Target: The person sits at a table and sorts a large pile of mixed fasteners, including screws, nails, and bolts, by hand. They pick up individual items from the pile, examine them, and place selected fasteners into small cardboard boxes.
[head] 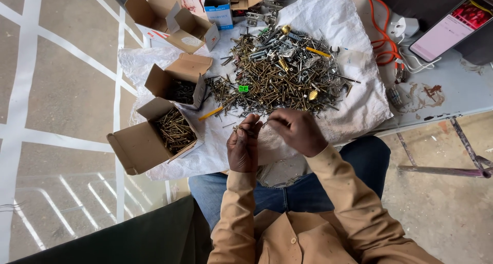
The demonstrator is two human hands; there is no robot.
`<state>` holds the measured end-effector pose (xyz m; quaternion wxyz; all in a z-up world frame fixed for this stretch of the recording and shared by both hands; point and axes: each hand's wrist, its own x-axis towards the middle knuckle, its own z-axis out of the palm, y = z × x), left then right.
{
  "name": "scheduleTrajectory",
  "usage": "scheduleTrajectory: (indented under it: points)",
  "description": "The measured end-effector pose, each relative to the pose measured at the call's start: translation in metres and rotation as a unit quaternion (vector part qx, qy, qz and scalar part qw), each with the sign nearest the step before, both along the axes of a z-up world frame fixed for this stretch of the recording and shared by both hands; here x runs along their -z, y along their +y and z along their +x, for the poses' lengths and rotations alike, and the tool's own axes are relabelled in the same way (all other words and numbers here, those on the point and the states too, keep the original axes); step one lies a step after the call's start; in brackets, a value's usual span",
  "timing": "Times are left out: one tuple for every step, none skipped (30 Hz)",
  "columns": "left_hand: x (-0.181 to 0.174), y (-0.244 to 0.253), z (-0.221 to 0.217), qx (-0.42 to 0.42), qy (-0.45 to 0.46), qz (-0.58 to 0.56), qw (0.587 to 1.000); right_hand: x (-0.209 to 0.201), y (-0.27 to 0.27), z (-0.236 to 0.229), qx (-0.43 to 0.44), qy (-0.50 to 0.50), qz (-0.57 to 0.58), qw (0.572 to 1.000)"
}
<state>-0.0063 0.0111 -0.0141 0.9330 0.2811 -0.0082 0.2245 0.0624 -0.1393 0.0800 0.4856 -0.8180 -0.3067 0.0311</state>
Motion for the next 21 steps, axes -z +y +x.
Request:
scheduleTrajectory:
  points:
    - [0.002, 0.0, 0.001, -0.001, -0.001, -0.001, 1.0, 0.009, -0.006, 0.006, -0.001, -0.001, -0.001, 1.0]
    - [0.004, 0.0, 0.001, 0.002, 0.007, -0.004, 1.0, 0.018, -0.013, 0.012, 0.045, -0.056, -0.082, 0.994]
    - [0.006, 0.001, 0.002, 0.005, 0.014, -0.007, 1.0, 0.027, -0.02, 0.018, 0.092, -0.111, -0.162, 0.976]
    - [0.005, 0.0, 0.002, 0.006, 0.013, -0.007, 1.0, 0.034, -0.023, 0.019, 0.093, -0.112, -0.162, 0.976]
    - [0.004, 0.0, 0.001, 0.003, 0.017, -0.008, 1.0, 0.042, -0.026, 0.02, 0.103, -0.102, -0.191, 0.971]
    - [0.003, 0.0, 0.001, 0.0, 0.022, -0.008, 1.0, 0.05, -0.028, 0.022, 0.113, -0.091, -0.22, 0.965]
    - [0.005, 0.0, 0.001, -0.001, 0.024, -0.008, 1.0, 0.05, -0.028, 0.021, 0.11, -0.089, -0.22, 0.965]
    - [0.007, 0.0, 0.001, 0.0, 0.021, -0.008, 1.0, 0.05, -0.027, 0.02, 0.114, -0.08, -0.226, 0.964]
    - [0.008, 0.0, 0.002, 0.0, 0.017, -0.008, 1.0, 0.05, -0.026, 0.019, 0.118, -0.071, -0.231, 0.963]
    - [0.006, -0.001, 0.001, -0.002, 0.018, -0.007, 1.0, 0.05, -0.026, 0.019, 0.116, -0.07, -0.231, 0.964]
    - [0.003, -0.001, 0.001, -0.002, 0.023, -0.007, 1.0, 0.05, -0.026, 0.02, 0.109, -0.068, -0.211, 0.969]
    - [0.0, -0.001, 0.001, -0.001, 0.028, -0.006, 1.0, 0.05, -0.026, 0.021, 0.101, -0.065, -0.191, 0.974]
    - [0.001, -0.001, 0.002, -0.001, 0.026, -0.006, 1.0, 0.044, -0.025, 0.021, 0.102, -0.068, -0.19, 0.974]
    - [0.002, -0.001, 0.003, -0.005, 0.033, 0.003, 0.999, 0.039, -0.023, 0.02, 0.103, -0.041, -0.115, 0.987]
    - [0.003, -0.002, 0.003, -0.011, 0.041, 0.01, 0.999, 0.034, -0.022, 0.018, 0.101, -0.012, -0.04, 0.994]
    - [-0.001, -0.005, 0.005, -0.013, 0.04, 0.009, 0.999, 0.026, -0.019, 0.015, 0.099, -0.013, -0.04, 0.994]
    - [-0.005, -0.007, 0.005, -0.022, 0.049, 0.027, 0.998, 0.019, -0.014, 0.01, 0.085, 0.016, 0.013, 0.996]
    - [-0.008, -0.009, 0.005, -0.03, 0.057, 0.045, 0.997, 0.013, -0.01, 0.006, 0.071, 0.046, 0.066, 0.994]
    - [-0.011, -0.01, 0.004, -0.034, 0.06, 0.045, 0.997, 0.006, -0.003, -0.002, 0.067, 0.049, 0.066, 0.994]
    - [-0.014, -0.011, 0.004, -0.042, 0.067, 0.052, 0.996, -0.001, 0.003, -0.01, 0.052, 0.06, 0.088, 0.993]
    - [-0.017, -0.012, 0.006, -0.048, 0.073, 0.06, 0.994, -0.008, 0.01, -0.017, 0.039, 0.069, 0.111, 0.991]
